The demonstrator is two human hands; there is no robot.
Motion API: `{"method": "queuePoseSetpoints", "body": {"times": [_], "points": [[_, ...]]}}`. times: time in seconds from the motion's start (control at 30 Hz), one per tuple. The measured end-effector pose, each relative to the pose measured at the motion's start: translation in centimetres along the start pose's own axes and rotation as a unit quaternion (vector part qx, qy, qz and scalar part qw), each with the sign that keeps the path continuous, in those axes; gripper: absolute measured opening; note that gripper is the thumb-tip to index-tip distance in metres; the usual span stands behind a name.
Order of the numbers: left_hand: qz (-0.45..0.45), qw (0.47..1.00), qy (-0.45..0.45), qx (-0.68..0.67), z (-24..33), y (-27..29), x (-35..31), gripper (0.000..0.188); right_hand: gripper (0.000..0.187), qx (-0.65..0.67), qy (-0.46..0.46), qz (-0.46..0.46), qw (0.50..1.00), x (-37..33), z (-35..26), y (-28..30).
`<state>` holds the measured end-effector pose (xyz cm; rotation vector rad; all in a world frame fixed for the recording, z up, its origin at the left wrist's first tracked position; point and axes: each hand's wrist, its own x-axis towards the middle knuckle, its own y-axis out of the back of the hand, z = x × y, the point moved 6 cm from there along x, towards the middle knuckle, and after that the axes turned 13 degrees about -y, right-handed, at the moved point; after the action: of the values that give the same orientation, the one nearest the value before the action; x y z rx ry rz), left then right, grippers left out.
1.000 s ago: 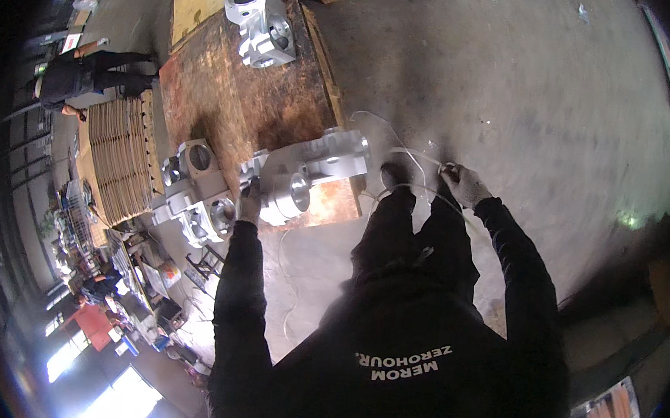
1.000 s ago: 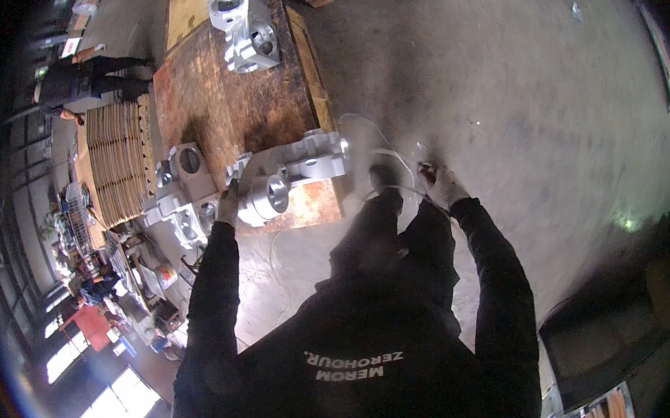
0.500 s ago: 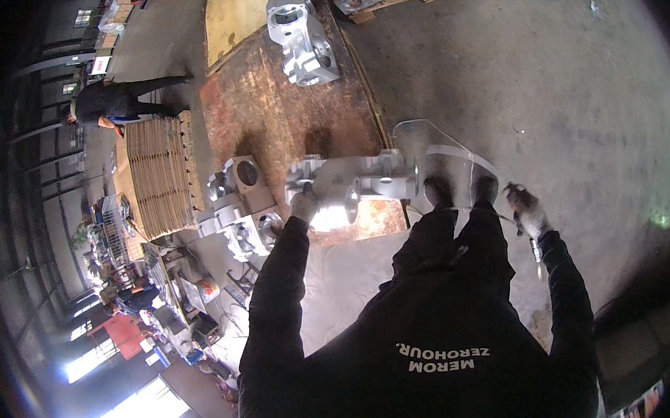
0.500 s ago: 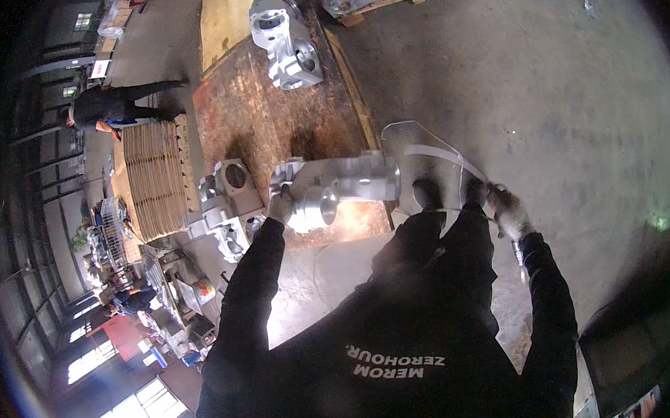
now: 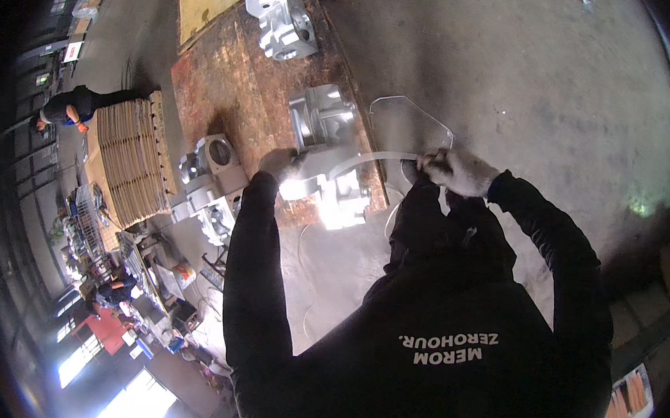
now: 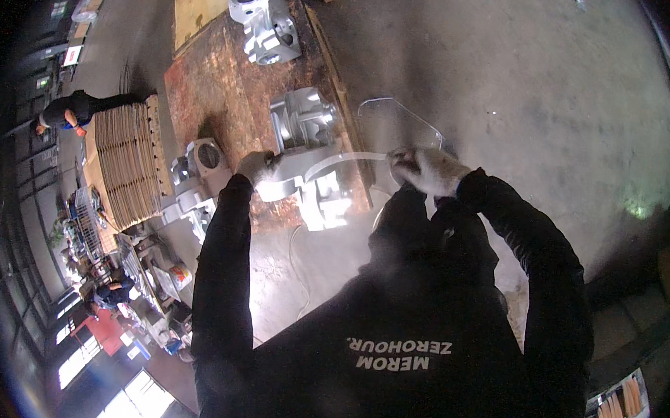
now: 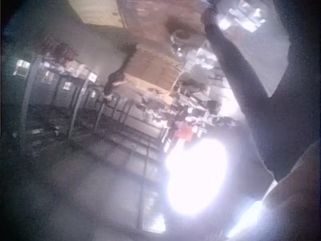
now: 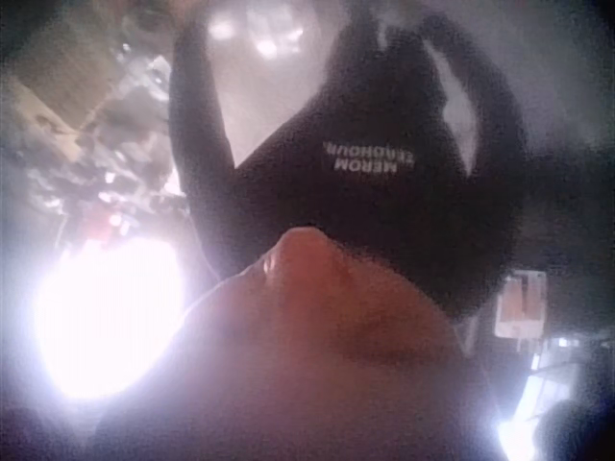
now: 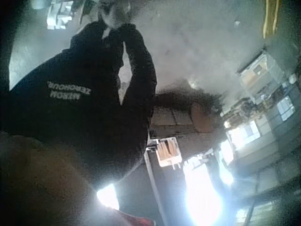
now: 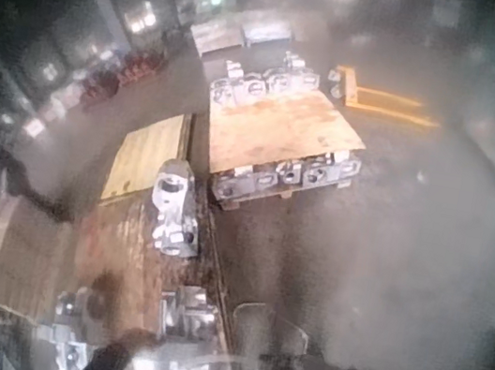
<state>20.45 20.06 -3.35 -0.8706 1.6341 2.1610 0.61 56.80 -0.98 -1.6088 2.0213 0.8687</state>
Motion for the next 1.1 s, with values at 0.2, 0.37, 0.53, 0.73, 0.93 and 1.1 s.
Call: {"method": "queuePoseSetpoints", "body": {"times": [0.2, 0.37, 0.53, 0.73, 0.93, 1.1], "points": [[0.265, 0.944, 0.188, -0.062, 1.4, -1.9, -5.2, 0.106, 0.035, -0.066, 0.067, 0.089, 0.992, -0.1, 9.0, -1.9], [0.217, 0.937, 0.248, -0.114, -1.1, -8.9, -7.2, 0.110, 0.027, 0.159, -0.014, 0.069, 0.985, -1.0, 12.0, -5.6], [0.136, 0.957, 0.239, -0.087, 0.5, -5.5, -6.0, 0.105, 0.031, 0.178, 0.002, 0.045, 0.983, 0.3, 16.4, -11.0], [0.088, 0.970, 0.224, -0.034, 0.1, -5.5, -6.1, 0.108, 0.038, 0.341, -0.191, 0.036, 0.920, -0.7, 18.4, -15.0], [0.058, 0.970, 0.234, -0.020, -0.4, -6.0, -5.1, 0.119, 0.035, 0.369, -0.205, 0.062, 0.904, -1.6, 17.8, -19.3], [0.084, 0.959, 0.270, -0.025, 0.6, -4.5, -6.2, 0.114, 0.039, 0.373, -0.233, 0.010, 0.898, -1.4, 14.0, -20.0]]}}
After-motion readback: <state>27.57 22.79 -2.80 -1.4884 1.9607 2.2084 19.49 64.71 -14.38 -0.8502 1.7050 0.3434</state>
